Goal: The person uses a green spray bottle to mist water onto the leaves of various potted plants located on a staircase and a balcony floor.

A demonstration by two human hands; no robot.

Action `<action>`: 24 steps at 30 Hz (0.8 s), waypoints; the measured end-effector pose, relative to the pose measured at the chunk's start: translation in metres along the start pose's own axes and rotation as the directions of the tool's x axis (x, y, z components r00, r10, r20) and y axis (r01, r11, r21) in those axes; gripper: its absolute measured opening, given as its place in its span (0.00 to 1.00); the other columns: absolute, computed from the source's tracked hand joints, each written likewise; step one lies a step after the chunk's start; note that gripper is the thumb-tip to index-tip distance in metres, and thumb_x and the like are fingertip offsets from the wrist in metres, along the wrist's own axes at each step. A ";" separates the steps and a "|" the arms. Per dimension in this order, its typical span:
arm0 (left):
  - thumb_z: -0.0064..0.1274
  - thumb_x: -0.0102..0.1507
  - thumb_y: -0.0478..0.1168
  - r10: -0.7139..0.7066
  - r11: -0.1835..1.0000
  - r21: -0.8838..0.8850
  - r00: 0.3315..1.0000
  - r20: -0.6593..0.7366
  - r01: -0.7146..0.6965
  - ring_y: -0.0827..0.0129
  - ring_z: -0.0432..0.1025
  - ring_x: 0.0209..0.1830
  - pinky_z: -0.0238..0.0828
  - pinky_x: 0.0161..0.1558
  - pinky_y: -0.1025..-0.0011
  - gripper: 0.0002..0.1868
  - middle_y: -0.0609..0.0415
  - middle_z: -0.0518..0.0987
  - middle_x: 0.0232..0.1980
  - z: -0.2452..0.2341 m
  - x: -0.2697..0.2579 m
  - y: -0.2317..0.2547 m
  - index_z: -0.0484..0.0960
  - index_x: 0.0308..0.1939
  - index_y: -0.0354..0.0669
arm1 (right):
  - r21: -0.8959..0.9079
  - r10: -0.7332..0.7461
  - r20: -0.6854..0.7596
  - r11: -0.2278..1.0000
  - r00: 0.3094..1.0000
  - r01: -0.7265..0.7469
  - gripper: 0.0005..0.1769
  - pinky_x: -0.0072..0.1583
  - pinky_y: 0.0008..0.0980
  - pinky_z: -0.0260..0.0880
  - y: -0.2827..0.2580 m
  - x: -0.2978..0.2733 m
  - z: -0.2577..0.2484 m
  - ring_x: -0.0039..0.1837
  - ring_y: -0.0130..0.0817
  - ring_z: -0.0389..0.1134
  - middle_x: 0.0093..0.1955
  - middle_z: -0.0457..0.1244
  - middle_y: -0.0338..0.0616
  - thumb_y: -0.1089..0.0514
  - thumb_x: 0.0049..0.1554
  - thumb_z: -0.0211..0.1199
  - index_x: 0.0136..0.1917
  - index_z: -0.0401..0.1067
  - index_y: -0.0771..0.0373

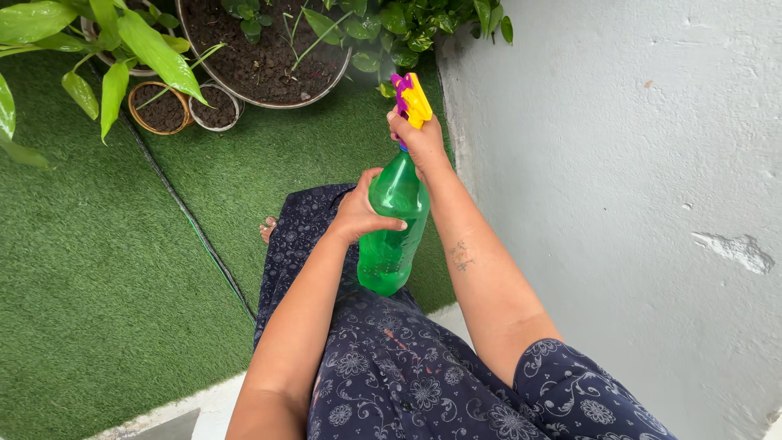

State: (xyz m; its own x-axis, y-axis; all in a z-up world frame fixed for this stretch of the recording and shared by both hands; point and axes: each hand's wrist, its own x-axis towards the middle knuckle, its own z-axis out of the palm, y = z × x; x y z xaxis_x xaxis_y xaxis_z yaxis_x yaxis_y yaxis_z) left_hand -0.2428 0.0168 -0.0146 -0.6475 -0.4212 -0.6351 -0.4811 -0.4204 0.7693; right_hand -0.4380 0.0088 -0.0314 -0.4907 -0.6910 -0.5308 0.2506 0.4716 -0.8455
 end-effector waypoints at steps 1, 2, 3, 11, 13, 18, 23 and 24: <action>0.76 0.32 0.50 0.005 1.000 0.006 1.000 0.005 -0.005 0.58 0.77 0.60 0.70 0.64 0.63 0.62 0.51 0.81 0.58 0.002 0.002 0.003 0.64 0.70 0.53 | 0.013 0.015 -0.022 1.000 1.000 -0.015 0.12 0.45 0.31 0.68 0.000 0.001 -0.005 0.40 0.27 0.65 0.40 0.64 0.37 0.58 0.55 0.69 0.49 0.71 0.63; 0.76 0.32 0.51 0.009 1.000 0.013 1.000 0.009 -0.009 0.58 0.77 0.60 0.70 0.64 0.62 0.62 0.51 0.81 0.58 0.004 0.005 0.006 0.64 0.69 0.54 | 0.027 0.031 -0.043 0.999 0.999 -0.030 0.12 0.44 0.32 0.67 0.000 0.001 -0.010 0.40 0.28 0.64 0.39 0.64 0.37 0.58 0.56 0.70 0.49 0.70 0.63; 0.76 0.31 0.51 0.016 1.000 0.020 1.000 0.015 -0.016 0.58 0.76 0.60 0.70 0.64 0.62 0.62 0.51 0.81 0.58 0.006 0.008 0.009 0.64 0.69 0.54 | 0.047 0.021 -0.051 0.999 0.998 -0.018 0.12 0.44 0.32 0.67 -0.002 0.001 -0.015 0.40 0.27 0.64 0.40 0.63 0.37 0.58 0.56 0.70 0.49 0.70 0.63; 0.77 0.31 0.53 0.126 0.966 0.213 0.986 0.111 -0.147 0.52 0.73 0.65 0.45 0.75 0.49 0.61 0.54 0.81 0.59 0.025 0.038 0.036 0.65 0.68 0.57 | 0.087 0.058 -0.186 0.995 0.981 -0.042 0.16 0.45 0.25 0.65 -0.045 -0.011 -0.058 0.46 0.21 0.69 0.44 0.68 0.33 0.58 0.53 0.68 0.54 0.71 0.56; 0.76 0.31 0.55 0.122 0.956 0.251 0.982 0.142 -0.155 0.53 0.73 0.65 0.36 0.77 0.46 0.62 0.55 0.83 0.59 0.030 0.045 0.043 0.65 0.68 0.57 | 0.145 -0.027 -0.182 0.988 0.983 0.054 0.13 0.47 0.29 0.68 -0.042 -0.007 -0.070 0.43 0.26 0.68 0.42 0.67 0.37 0.59 0.54 0.68 0.53 0.71 0.61; 0.74 0.30 0.56 0.046 0.944 0.312 0.979 0.198 -0.107 0.56 0.74 0.64 0.38 0.76 0.46 0.63 0.56 0.84 0.57 0.044 0.055 0.057 0.64 0.69 0.58 | 0.163 0.021 -0.275 0.986 0.961 0.025 0.12 0.43 0.33 0.67 -0.026 0.004 -0.096 0.40 0.29 0.66 0.40 0.64 0.39 0.60 0.55 0.68 0.50 0.71 0.64; 0.75 0.29 0.55 0.026 0.949 0.300 0.971 0.238 -0.099 0.53 0.73 0.65 0.40 0.75 0.49 0.64 0.52 0.84 0.56 0.056 0.066 0.064 0.63 0.70 0.57 | 0.170 -0.068 -0.295 0.978 0.953 0.123 0.12 0.49 0.29 0.71 -0.033 0.000 -0.112 0.43 0.26 0.69 0.43 0.67 0.36 0.61 0.54 0.68 0.52 0.72 0.62; 0.74 0.29 0.56 0.029 0.954 0.282 0.968 0.251 -0.101 0.52 0.74 0.64 0.47 0.75 0.53 0.65 0.52 0.84 0.56 0.058 0.068 0.065 0.63 0.70 0.57 | 0.168 -0.034 -0.312 0.982 0.950 0.090 0.12 0.47 0.29 0.69 -0.035 -0.003 -0.117 0.42 0.26 0.69 0.42 0.67 0.36 0.61 0.54 0.67 0.52 0.72 0.61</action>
State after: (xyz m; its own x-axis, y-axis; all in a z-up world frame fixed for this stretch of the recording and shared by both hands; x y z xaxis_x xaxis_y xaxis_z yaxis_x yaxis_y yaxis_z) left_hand -0.3521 0.0075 -0.0035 -0.7885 -0.2182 -0.5750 -0.5599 -0.1321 0.8180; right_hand -0.5424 0.0589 0.0064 -0.7344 -0.5014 -0.4574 0.3418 0.3089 -0.8875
